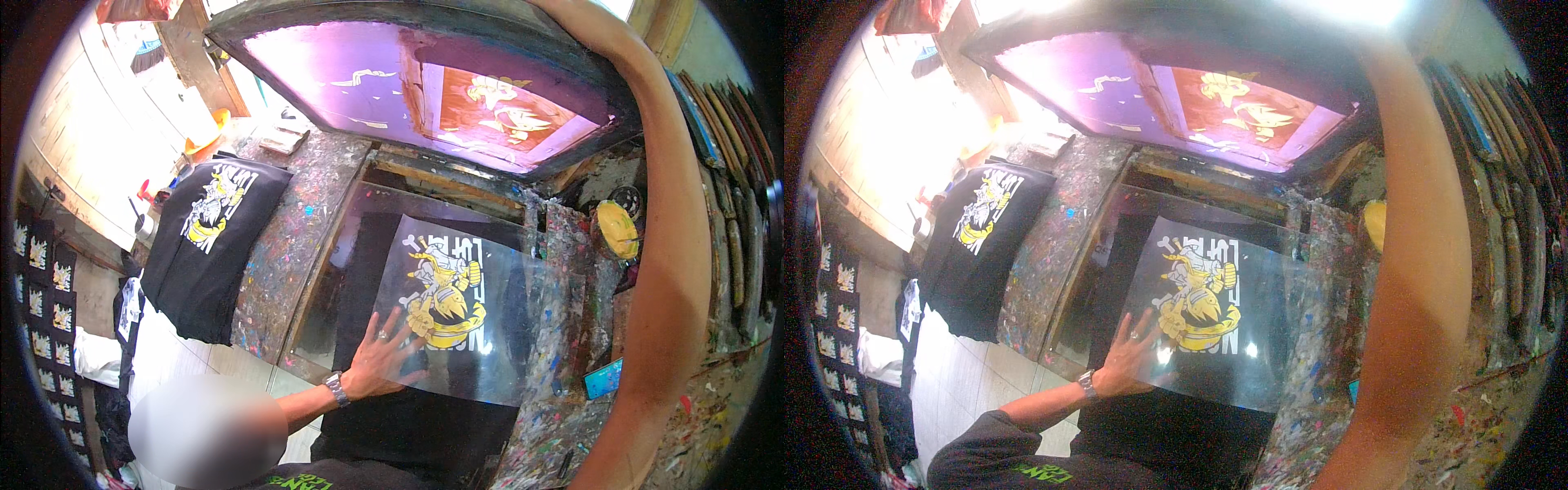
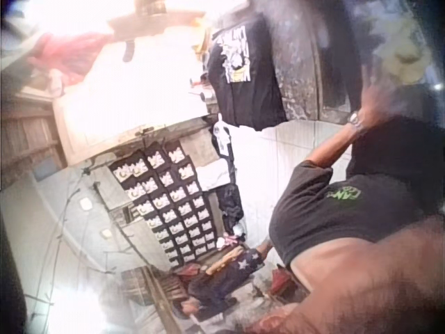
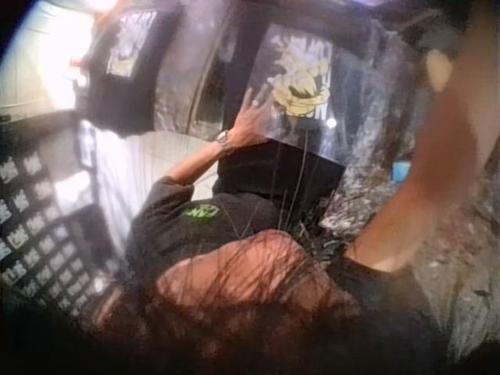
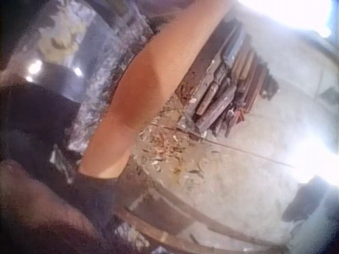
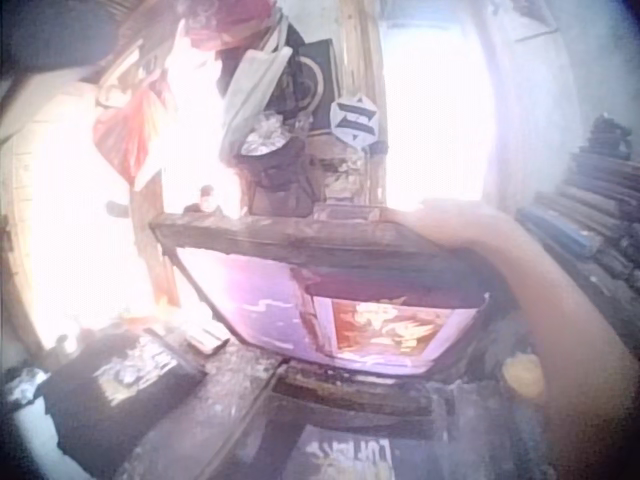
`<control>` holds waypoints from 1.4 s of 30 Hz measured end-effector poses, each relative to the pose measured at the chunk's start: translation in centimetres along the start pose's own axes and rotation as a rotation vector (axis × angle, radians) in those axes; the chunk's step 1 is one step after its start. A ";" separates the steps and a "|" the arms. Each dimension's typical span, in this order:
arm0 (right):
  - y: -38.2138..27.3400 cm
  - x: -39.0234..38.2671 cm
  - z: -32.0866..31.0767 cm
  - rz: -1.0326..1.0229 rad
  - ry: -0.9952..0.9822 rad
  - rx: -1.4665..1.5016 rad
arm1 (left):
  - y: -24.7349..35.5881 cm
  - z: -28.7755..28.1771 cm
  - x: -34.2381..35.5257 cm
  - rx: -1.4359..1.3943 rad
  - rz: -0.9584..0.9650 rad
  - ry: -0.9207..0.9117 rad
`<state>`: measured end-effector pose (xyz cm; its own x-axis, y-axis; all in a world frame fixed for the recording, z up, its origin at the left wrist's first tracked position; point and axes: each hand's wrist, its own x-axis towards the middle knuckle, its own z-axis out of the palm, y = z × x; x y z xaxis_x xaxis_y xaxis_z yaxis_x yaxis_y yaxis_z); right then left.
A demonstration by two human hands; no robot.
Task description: The person performs screen printing on black t-shirts using a squeegee and a screen frame. They repeatedly apply yellow ink to the screen, pull it across the fabric, and lift the frame to reveal the printed design. Another person assists by moving finished shirts aside.
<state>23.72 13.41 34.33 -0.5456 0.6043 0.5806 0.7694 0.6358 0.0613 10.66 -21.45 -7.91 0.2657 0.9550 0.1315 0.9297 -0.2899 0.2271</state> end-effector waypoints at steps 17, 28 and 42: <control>0.1 -0.5 -0.6 -0.062 -0.073 0.007 | 0.6 0.1 0.3 0.024 -0.032 -0.032; -0.8 -0.6 -1.0 0.071 -0.099 0.033 | 1.0 0.8 0.1 0.030 -0.056 0.013; -2.1 -2.2 -1.4 0.075 -0.079 -0.007 | -8.8 -4.6 -2.4 0.020 -0.011 -0.196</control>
<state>23.76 10.07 34.00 -0.5110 0.6863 0.5175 0.8111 0.5844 0.0259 0.68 -21.47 -5.83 0.2980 0.9526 -0.0618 0.9373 -0.2798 0.2080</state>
